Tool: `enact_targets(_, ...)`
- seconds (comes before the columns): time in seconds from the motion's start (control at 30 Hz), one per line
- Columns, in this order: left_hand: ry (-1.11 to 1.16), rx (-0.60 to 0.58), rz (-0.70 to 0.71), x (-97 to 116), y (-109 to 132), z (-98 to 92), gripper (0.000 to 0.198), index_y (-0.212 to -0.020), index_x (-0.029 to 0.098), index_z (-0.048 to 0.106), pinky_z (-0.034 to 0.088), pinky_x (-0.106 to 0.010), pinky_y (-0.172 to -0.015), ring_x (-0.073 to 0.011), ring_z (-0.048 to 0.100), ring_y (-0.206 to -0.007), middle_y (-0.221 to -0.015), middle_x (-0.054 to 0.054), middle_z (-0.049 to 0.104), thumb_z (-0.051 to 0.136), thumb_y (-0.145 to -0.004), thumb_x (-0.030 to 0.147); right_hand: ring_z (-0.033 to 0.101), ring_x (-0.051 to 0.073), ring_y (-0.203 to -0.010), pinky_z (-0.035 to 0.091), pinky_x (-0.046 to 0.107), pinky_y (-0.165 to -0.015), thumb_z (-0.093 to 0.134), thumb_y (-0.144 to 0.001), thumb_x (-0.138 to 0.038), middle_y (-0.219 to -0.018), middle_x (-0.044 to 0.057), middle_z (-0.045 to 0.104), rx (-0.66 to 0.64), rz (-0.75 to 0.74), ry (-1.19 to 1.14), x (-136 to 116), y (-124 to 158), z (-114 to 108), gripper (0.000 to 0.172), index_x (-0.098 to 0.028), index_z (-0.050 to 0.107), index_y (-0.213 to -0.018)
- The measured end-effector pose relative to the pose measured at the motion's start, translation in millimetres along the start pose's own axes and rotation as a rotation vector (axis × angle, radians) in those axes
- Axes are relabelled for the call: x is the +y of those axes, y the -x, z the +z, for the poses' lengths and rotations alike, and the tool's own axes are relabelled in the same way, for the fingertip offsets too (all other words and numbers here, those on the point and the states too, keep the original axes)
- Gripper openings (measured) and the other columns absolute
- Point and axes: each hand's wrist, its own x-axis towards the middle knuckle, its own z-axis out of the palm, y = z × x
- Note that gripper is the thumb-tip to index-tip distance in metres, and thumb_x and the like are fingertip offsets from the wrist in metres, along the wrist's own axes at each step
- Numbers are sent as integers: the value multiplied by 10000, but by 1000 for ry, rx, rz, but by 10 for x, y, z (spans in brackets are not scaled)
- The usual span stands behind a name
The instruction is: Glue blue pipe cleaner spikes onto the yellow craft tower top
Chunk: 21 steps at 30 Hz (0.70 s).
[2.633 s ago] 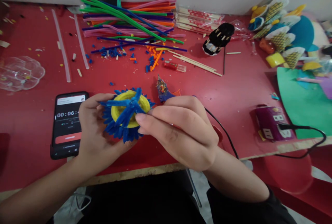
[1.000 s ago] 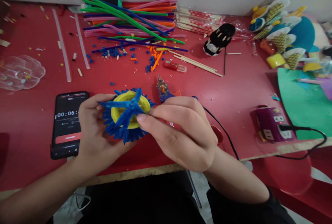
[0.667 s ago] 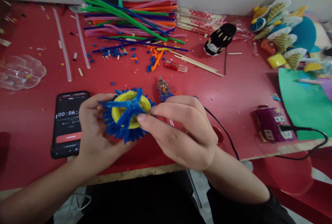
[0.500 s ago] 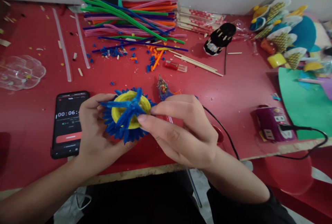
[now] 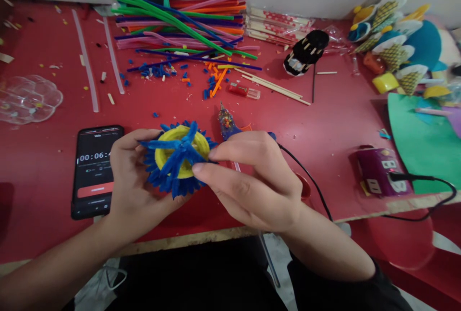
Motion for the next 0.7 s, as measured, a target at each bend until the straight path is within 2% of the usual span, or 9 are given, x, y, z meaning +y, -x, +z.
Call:
enact_targets(0.07,28,16,-5,-2,13,16,799,-1360,321,508,667,-409,-914,-243,705,-1120,-1307,-62,582,956,-699,319,728,204,-816,640,402,-710,701,-883,-95,-962,27,741,-2,-17,13,-1,-2,9,252,-271,724,-1062)
enact_targets(0.17,109,55,-26,1,28,61,838,-1401,343,479,668,-403,-933,-260,695,-1181,-1337,-64,559,954,-710,340,729,201,-794,635,381,-698,693,-865,-125,-949,33,740,66,-8,-6,20,-24,15,242,-265,730,-1059)
enact_targets(0.27,200,123,-105,4,12,100,828,-1408,390,459,684,-391,-898,-255,697,-1183,-1369,-53,542,948,-739,393,741,240,-861,639,408,-739,639,-823,-85,-964,59,748,122,84,50,122,-47,-9,385,-249,717,-1162)
enact_targets(0.33,245,154,-112,-3,-18,100,822,-1395,405,463,691,-372,-868,-230,722,-1114,-1321,-36,574,958,-740,360,736,287,-994,636,483,-858,573,-793,-43,-1059,84,754,-40,181,167,237,-36,-36,489,-241,678,-1228)
enact_targets(0.4,259,164,-85,-21,-51,80,812,-1374,409,483,693,-342,-854,-199,737,-1051,-1252,-12,605,966,-732,289,707,333,-1098,606,556,-953,545,-753,-39,-1149,117,740,-305,277,269,359,4,-59,522,-208,655,-1234)
enact_targets(0.5,251,180,-113,-54,-74,39,775,-1353,413,509,694,-319,-854,-178,737,-1036,-1256,1,607,956,-741,254,664,399,-1155,592,600,-957,552,-743,-87,-1179,181,703,-600,369,362,486,100,-64,496,-127,652,-1228)
enact_targets(0.57,249,193,-139,-72,-69,28,765,-1346,413,518,696,-332,-892,-185,733,-1079,-1302,-2,590,956,-741,247,636,422,-1169,591,612,-934,546,-787,-121,-1185,205,671,-688,389,413,518,165,-48,442,-110,653,-1216)
enact_targets(0.7,258,223,-122,-91,-52,52,787,-1345,411,516,696,-328,-927,-191,735,-1126,-1326,-2,570,962,-725,226,634,391,-1145,568,591,-971,537,-835,-106,-1202,196,659,-703,333,465,524,246,-6,426,-140,630,-1249)
